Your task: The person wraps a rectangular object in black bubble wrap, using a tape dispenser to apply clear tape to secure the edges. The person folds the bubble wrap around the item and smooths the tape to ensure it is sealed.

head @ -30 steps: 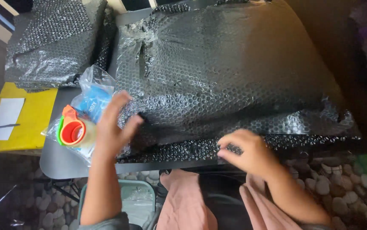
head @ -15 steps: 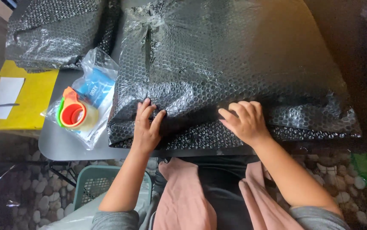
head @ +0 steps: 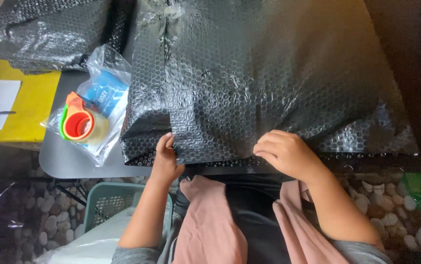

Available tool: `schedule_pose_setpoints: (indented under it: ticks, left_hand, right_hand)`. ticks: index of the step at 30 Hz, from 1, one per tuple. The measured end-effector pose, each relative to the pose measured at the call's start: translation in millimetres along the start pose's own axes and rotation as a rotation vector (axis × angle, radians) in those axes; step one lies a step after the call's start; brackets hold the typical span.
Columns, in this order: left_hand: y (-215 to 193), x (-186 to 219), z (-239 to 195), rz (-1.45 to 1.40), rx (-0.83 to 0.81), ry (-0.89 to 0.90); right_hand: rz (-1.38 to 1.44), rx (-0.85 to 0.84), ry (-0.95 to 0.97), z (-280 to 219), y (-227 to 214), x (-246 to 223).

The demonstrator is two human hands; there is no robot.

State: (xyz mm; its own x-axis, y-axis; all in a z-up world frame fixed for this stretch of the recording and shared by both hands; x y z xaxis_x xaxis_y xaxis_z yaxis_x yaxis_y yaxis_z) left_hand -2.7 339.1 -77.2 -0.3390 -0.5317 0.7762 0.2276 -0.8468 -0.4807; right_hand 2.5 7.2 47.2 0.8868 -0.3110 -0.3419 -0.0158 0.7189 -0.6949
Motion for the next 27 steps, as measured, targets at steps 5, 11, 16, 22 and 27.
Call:
schedule_pose_setpoints:
  ticks: [5, 11, 16, 22, 27]
  left_hand:
    - [-18.4, 50.5, 16.0, 0.003, -0.053, -0.008]
    - [-9.3, 111.4, 21.9, 0.338, 0.445, 0.361]
    - [87.9, 144.0, 46.7, 0.321, -0.157, 0.582]
    - [92.3, 138.5, 58.2, 0.329, -0.150, 0.547]
    - [84.6, 148.7, 66.3, 0.292, -0.258, 0.486]
  right_hand:
    - [-0.115, -0.126, 0.096, -11.9, 31.3, 37.9]
    - [-0.324, -0.138, 0.126, -15.0, 58.4, 59.2]
    - [-0.610, -0.003, 0.054, -29.5, 73.2, 72.0]
    - [-0.196, -0.501, 0.301, -38.3, 38.7, 19.1]
    - [-0.436, -0.278, 0.020, -65.9, 33.2, 16.4]
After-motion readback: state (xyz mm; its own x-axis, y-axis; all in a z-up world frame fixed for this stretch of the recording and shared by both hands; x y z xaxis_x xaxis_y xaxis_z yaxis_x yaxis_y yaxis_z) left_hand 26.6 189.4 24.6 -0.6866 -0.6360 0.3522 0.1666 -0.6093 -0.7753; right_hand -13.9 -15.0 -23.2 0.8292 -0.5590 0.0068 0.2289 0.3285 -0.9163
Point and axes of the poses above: each hand's wrist, its own z-axis towards the middle knuckle, its own y-axis out of the palm, x = y × z, the point moved 5 cm from there along z, towards the middle knuckle, and after that the axes turned 10 degrees about -y, right-handed, at the moved point
